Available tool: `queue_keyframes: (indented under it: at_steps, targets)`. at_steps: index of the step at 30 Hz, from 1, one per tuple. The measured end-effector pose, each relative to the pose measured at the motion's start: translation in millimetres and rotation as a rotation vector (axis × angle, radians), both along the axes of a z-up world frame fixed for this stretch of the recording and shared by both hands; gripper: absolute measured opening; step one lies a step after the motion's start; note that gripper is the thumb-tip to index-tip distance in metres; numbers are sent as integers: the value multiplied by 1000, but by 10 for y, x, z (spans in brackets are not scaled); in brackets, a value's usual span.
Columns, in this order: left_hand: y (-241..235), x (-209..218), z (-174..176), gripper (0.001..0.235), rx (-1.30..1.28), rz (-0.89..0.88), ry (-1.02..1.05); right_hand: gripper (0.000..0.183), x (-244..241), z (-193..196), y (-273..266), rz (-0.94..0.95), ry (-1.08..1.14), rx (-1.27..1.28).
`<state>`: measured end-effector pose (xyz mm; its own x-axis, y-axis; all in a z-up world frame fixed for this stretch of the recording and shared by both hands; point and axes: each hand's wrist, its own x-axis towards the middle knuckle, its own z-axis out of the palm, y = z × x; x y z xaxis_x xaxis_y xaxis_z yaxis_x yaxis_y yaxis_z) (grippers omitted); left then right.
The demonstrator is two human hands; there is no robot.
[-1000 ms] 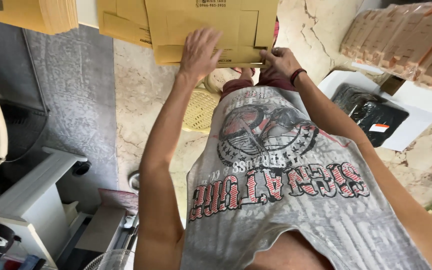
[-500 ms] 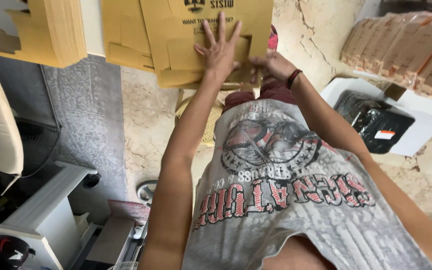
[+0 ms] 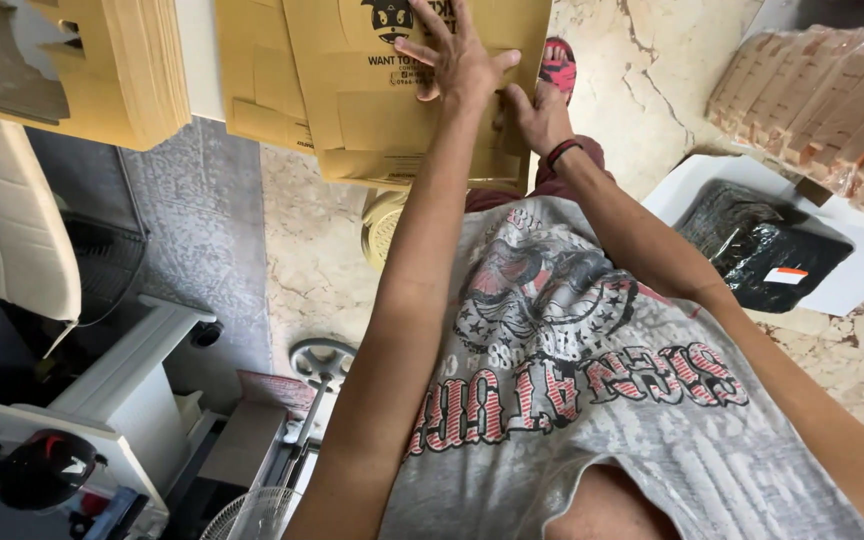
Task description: Folding flat cardboard templates into boxes and stacking them in a packaging area.
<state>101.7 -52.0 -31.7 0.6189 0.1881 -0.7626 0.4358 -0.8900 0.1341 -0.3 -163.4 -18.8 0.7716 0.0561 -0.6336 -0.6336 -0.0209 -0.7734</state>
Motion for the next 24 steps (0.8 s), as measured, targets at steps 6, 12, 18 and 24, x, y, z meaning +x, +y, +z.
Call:
queue_keyframes:
  at_steps: [6, 12, 18, 24]
  targets:
    - [-19, -45, 210, 121, -23, 139, -106, 40, 30, 42, 78, -58, -315, -101]
    - [173, -25, 266, 118, -63, -72, -77, 20, 434, 297, 84, -379, 621, 507]
    - [83, -64, 207, 112, -28, -9, -64, 22, 291, -63, 171, -483, 527, 177]
    - [255, -121, 1, 97, 70, -137, -129, 49, 131, 387, 180, 37, 137, -495]
